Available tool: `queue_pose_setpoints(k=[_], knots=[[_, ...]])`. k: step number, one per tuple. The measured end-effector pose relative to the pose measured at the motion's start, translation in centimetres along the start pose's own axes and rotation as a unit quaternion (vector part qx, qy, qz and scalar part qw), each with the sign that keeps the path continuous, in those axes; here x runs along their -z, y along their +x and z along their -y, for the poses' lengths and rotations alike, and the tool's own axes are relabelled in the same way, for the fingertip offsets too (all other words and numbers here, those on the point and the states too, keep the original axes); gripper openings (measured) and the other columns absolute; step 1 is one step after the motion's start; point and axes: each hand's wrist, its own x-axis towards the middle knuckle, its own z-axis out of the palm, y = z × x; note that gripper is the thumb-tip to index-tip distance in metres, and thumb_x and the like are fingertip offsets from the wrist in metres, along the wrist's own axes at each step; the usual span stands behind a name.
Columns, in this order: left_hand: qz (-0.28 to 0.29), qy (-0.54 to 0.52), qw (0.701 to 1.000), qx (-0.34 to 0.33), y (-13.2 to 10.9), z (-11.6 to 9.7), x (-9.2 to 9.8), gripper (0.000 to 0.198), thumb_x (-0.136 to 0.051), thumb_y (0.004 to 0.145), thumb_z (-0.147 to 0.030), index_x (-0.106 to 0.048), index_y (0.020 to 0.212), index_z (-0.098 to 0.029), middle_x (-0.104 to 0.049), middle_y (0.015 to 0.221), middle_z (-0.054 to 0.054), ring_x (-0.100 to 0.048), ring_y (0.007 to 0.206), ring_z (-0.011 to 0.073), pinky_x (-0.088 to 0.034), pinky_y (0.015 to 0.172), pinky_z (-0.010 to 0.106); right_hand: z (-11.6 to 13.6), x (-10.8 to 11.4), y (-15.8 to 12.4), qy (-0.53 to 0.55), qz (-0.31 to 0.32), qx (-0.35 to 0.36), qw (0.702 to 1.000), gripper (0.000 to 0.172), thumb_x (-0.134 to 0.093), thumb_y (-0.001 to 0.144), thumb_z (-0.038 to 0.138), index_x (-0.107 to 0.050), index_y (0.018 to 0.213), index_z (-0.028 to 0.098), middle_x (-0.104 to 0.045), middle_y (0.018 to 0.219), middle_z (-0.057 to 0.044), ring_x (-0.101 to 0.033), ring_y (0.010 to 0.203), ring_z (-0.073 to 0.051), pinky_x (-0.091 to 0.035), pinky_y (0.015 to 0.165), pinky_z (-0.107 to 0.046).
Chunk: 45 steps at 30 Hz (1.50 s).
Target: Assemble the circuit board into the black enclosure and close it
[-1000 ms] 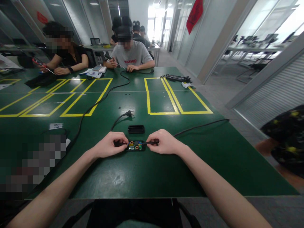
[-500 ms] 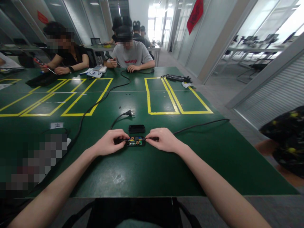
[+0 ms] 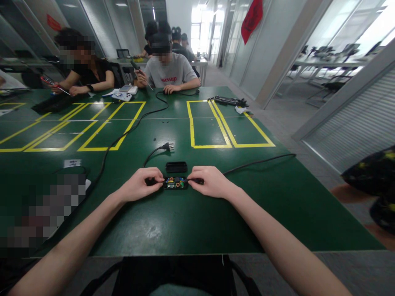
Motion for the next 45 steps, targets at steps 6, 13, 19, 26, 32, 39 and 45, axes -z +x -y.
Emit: queue_pose_setpoints(k=[6,13,19,26,32,39,45], knots=[[-0.017,0.055,0.998,-0.019,0.1,0.3,-0.2,0.015,-0.060,0.090,-0.019,-0.063,0.075,-0.019,-0.070,0.086,0.005,-0.063,0.083,0.0180,-0.051,0.078,0.030,0.2,0.0,0.3,-0.092,-0.008,0.028,0.995,0.022,-0.058,0.097,0.025,-0.078,0.096,0.018,-0.072,0.087,-0.008,-0.066,0.082,-0.022,-0.047,0.074,-0.035],[-0.022,0.064,0.998,-0.011,0.2,0.7,-0.4,0.014,-0.059,0.090,-0.016,-0.062,0.077,-0.019,-0.069,0.085,0.004,-0.063,0.083,0.0178,-0.050,0.078,0.029,0.3,0.2,0.6,-0.096,0.013,0.033,0.995,0.021,-0.057,0.097,0.021,-0.078,0.095,0.017,-0.071,0.086,-0.008,-0.063,0.082,-0.022,-0.047,0.076,-0.036],[-0.032,0.059,0.998,-0.002,0.2,0.4,-0.5,0.012,-0.059,0.087,-0.018,-0.062,0.075,-0.019,-0.068,0.083,0.003,-0.062,0.082,0.0179,-0.049,0.077,0.030,0.4,0.5,0.6,-0.108,0.011,0.029,0.994,0.024,-0.057,0.099,0.024,-0.079,0.091,0.017,-0.070,0.085,-0.008,-0.061,0.083,-0.021,-0.043,0.076,-0.036],[-0.172,0.110,0.972,0.117,1.1,0.5,-1.3,0.017,-0.061,0.088,-0.027,-0.075,0.093,-0.019,-0.073,0.092,0.006,-0.065,0.092,0.0226,-0.052,0.084,0.037,-1.4,-1.6,1.3,-0.068,-0.124,-0.113,0.983,0.030,-0.052,0.101,0.032,-0.076,0.115,0.020,-0.071,0.107,-0.012,-0.063,0.098,-0.027,-0.049,0.083,-0.042],[-0.144,0.031,0.977,0.157,1.5,0.9,-1.7,0.018,-0.069,0.084,-0.033,-0.078,0.088,-0.019,-0.078,0.090,0.005,-0.070,0.087,0.0225,-0.055,0.085,0.036,-1.1,-2.6,1.8,0.085,-0.130,-0.162,0.974,0.023,-0.069,0.087,0.029,-0.074,0.107,0.018,-0.073,0.101,-0.009,-0.066,0.092,-0.023,-0.056,0.082,-0.040],[-0.168,-0.161,0.954,0.191,1.5,0.8,-1.7,0.023,-0.074,0.076,-0.034,-0.076,0.088,-0.015,-0.080,0.086,0.007,-0.075,0.080,0.0220,-0.060,0.078,0.033,-0.4,-2.7,2.0,0.321,-0.170,-0.232,0.902,0.028,-0.074,0.079,0.028,-0.073,0.104,0.017,-0.076,0.093,-0.006,-0.073,0.077,-0.017,-0.061,0.071,-0.030],[-0.152,-0.196,0.947,0.205,1.4,0.7,-1.8,0.022,-0.077,0.074,-0.033,-0.075,0.085,-0.014,-0.079,0.082,0.006,-0.076,0.077,0.0218,-0.060,0.075,0.032,0.0,-2.4,1.9,0.357,-0.157,-0.250,0.886,0.028,-0.075,0.080,0.029,-0.076,0.105,0.016,-0.078,0.097,-0.008,-0.076,0.077,-0.018,-0.063,0.070,-0.030]])
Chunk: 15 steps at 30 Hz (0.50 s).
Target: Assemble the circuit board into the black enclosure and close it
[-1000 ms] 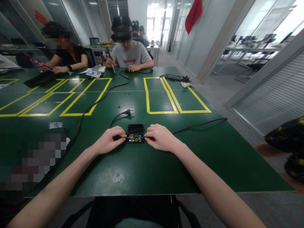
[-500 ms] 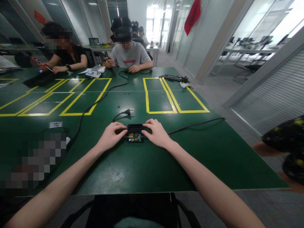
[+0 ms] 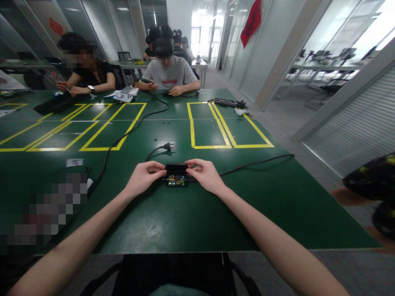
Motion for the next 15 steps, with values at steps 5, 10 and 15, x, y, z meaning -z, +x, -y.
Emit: queue_pose_setpoints(k=[5,10,15], knots=[[0.006,-0.007,1.000,0.017,-0.05,-0.16,0.23,0.022,-0.078,0.072,-0.034,-0.075,0.084,-0.014,-0.080,0.082,0.007,-0.076,0.078,0.0228,-0.061,0.077,0.033,0.30,-0.04,-0.11,-0.001,0.001,-0.004,1.000,0.029,-0.075,0.079,0.029,-0.076,0.106,0.017,-0.078,0.097,-0.007,-0.076,0.075,-0.019,-0.063,0.069,-0.030],[0.013,-0.020,1.000,0.019,0.00,-0.01,0.45,0.024,-0.080,0.071,-0.034,-0.077,0.085,-0.014,-0.080,0.083,0.007,-0.077,0.080,0.0235,-0.061,0.080,0.034,0.34,-0.01,-0.21,-0.012,0.011,-0.002,1.000,0.032,-0.073,0.079,0.031,-0.075,0.108,0.017,-0.077,0.082,-0.005,-0.074,0.072,-0.019,-0.061,0.065,-0.029],[0.015,-0.012,1.000,0.020,-0.09,-0.16,0.53,0.026,-0.080,0.070,-0.035,-0.077,0.086,-0.014,-0.080,0.082,0.007,-0.077,0.081,0.0241,-0.061,0.080,0.035,0.04,-0.11,-0.25,-0.005,0.012,0.025,1.000,0.029,-0.073,0.079,0.030,-0.075,0.104,0.016,-0.078,0.088,-0.006,-0.075,0.077,-0.018,-0.062,0.075,-0.032]])
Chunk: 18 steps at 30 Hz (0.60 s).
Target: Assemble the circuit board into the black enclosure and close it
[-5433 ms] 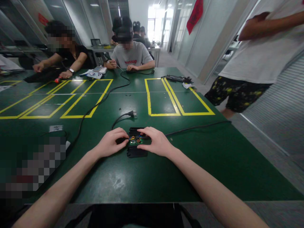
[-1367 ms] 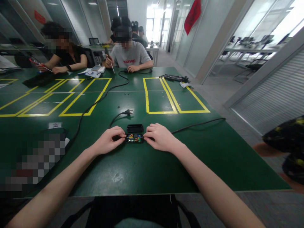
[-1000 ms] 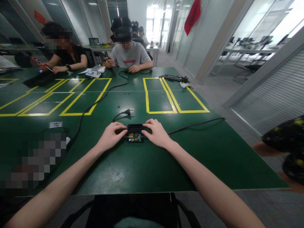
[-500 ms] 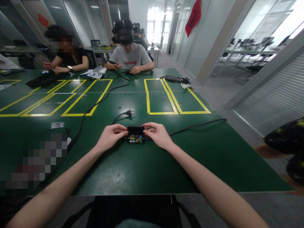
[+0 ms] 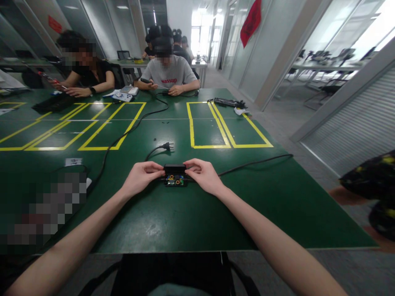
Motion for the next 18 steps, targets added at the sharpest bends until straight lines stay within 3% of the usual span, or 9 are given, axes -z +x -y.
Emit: queue_pose_setpoints(k=[8,13,18], knots=[[0.014,0.011,1.000,-0.009,-0.2,-0.2,0.2,0.026,-0.079,0.072,-0.036,-0.076,0.086,-0.015,-0.080,0.082,0.007,-0.077,0.081,0.0242,-0.062,0.078,0.036,0.7,0.4,-0.4,-0.027,0.024,0.024,0.999,0.028,-0.073,0.081,0.031,-0.073,0.105,0.017,-0.078,0.089,-0.006,-0.075,0.083,-0.020,-0.063,0.083,-0.038],[0.054,0.042,0.997,-0.034,-0.4,-0.2,0.4,0.019,-0.071,0.078,-0.033,-0.074,0.084,-0.015,-0.079,0.083,0.006,-0.075,0.079,0.0207,-0.061,0.077,0.033,1.8,0.7,-0.8,-0.083,0.059,0.110,0.989,0.015,-0.069,0.089,0.034,-0.074,0.088,0.020,-0.077,0.104,-0.008,-0.073,0.096,-0.022,-0.060,0.090,-0.041],[0.058,0.132,0.985,-0.095,-0.8,-1.0,0.7,0.015,-0.061,0.079,-0.025,-0.073,0.083,-0.016,-0.076,0.083,0.005,-0.071,0.077,0.0189,-0.058,0.077,0.031,1.7,1.0,-0.9,-0.139,0.079,0.194,0.968,0.008,-0.072,0.088,0.027,-0.075,0.090,0.019,-0.075,0.102,-0.009,-0.073,0.095,-0.022,-0.058,0.090,-0.040]])
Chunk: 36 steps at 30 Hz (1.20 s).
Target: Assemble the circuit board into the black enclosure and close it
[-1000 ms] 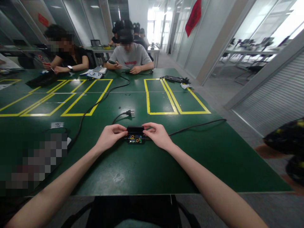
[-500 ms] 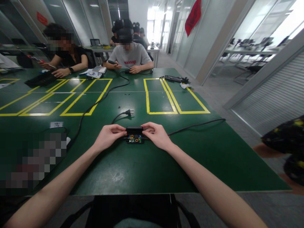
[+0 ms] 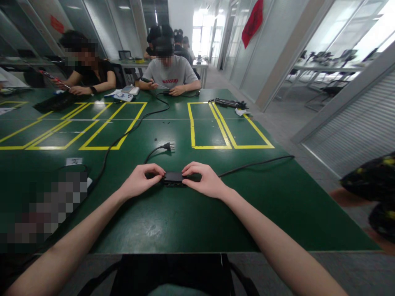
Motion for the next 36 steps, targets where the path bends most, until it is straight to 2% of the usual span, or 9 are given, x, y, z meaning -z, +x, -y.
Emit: queue_pose_setpoints(k=[3,7,9,11,16,21,25,32,36], knots=[[0.012,0.050,0.998,-0.040,-0.2,-0.4,0.3,0.016,-0.065,0.081,-0.028,-0.073,0.090,-0.018,-0.076,0.089,0.004,-0.070,0.085,0.0200,-0.056,0.082,0.032,-0.2,0.1,0.0,-0.016,0.016,0.020,1.000,0.006,-0.072,0.087,0.024,-0.074,0.090,0.019,-0.075,0.104,-0.009,-0.072,0.096,-0.021,-0.058,0.090,-0.038],[0.045,0.098,0.989,-0.100,-0.3,-0.2,0.0,0.035,-0.079,0.075,-0.033,-0.069,0.106,-0.019,-0.074,0.104,0.006,-0.069,0.095,0.0222,-0.054,0.087,0.034,-0.1,0.1,-0.1,-0.034,0.024,0.026,0.999,0.005,-0.071,0.089,0.024,-0.073,0.091,0.020,-0.074,0.104,-0.009,-0.072,0.096,-0.021,-0.058,0.089,-0.038],[0.049,0.121,0.985,-0.117,-0.3,0.1,-0.3,0.035,-0.080,0.076,-0.032,-0.068,0.106,-0.020,-0.074,0.107,0.006,-0.069,0.097,0.0228,-0.054,0.087,0.035,0.0,0.1,-0.2,-0.045,0.029,0.036,0.998,0.004,-0.070,0.089,0.024,-0.072,0.091,0.021,-0.074,0.106,-0.009,-0.072,0.097,-0.021,-0.058,0.090,-0.038],[0.043,0.148,0.980,-0.130,-0.2,0.3,-0.5,0.029,-0.079,0.079,-0.031,-0.067,0.104,-0.020,-0.074,0.106,0.007,-0.069,0.098,0.0239,-0.054,0.088,0.037,0.0,0.0,-0.2,-0.060,0.040,0.051,0.996,0.008,-0.071,0.088,0.024,-0.070,0.095,0.021,-0.072,0.110,-0.010,-0.071,0.100,-0.022,-0.058,0.091,-0.039],[0.039,0.198,0.968,-0.147,0.0,0.0,-0.6,0.022,-0.068,0.090,-0.036,-0.067,0.104,-0.019,-0.073,0.101,0.008,-0.067,0.093,0.0249,-0.053,0.087,0.039,-0.7,-0.8,-0.2,-0.136,0.053,0.067,0.987,0.036,-0.074,0.086,0.025,-0.066,0.121,0.021,-0.068,0.120,-0.013,-0.068,0.109,-0.026,-0.058,0.095,-0.042],[0.038,0.278,0.942,-0.183,0.1,-0.1,-1.0,0.034,-0.065,0.092,-0.039,-0.065,0.120,-0.020,-0.071,0.108,0.010,-0.064,0.099,0.0260,-0.051,0.091,0.039,-0.7,-1.5,-0.1,-0.217,0.046,0.081,0.972,0.031,-0.063,0.096,0.029,-0.067,0.125,0.021,-0.072,0.118,-0.014,-0.069,0.107,-0.028,-0.058,0.094,-0.046],[0.051,0.323,0.924,-0.200,0.3,0.0,-1.2,0.032,-0.059,0.099,-0.038,-0.066,0.123,-0.019,-0.073,0.105,0.010,-0.064,0.099,0.0254,-0.048,0.089,0.038,-0.2,-1.3,0.0,-0.255,0.053,0.089,0.962,0.029,-0.059,0.099,0.032,-0.069,0.122,0.018,-0.075,0.113,-0.015,-0.071,0.101,-0.029,-0.059,0.089,-0.045],[0.062,0.280,0.937,-0.198,-0.2,-0.6,-1.2,0.035,-0.060,0.097,-0.042,-0.069,0.122,-0.019,-0.074,0.105,0.011,-0.066,0.098,0.0254,-0.048,0.090,0.038,-0.1,-1.3,-0.4,-0.221,0.037,0.119,0.967,0.029,-0.063,0.096,0.033,-0.071,0.120,0.020,-0.077,0.111,-0.013,-0.073,0.099,-0.027,-0.060,0.089,-0.042],[0.057,0.165,0.977,-0.119,-0.1,-0.9,-1.2,0.039,-0.061,0.094,-0.046,-0.072,0.121,-0.021,-0.076,0.112,0.009,-0.069,0.099,0.0249,-0.052,0.091,0.036,-0.2,-1.3,-0.7,-0.227,0.019,0.155,0.961,0.029,-0.058,0.099,0.029,-0.071,0.123,0.021,-0.075,0.120,-0.014,-0.073,0.106,-0.027,-0.060,0.092,-0.044]])
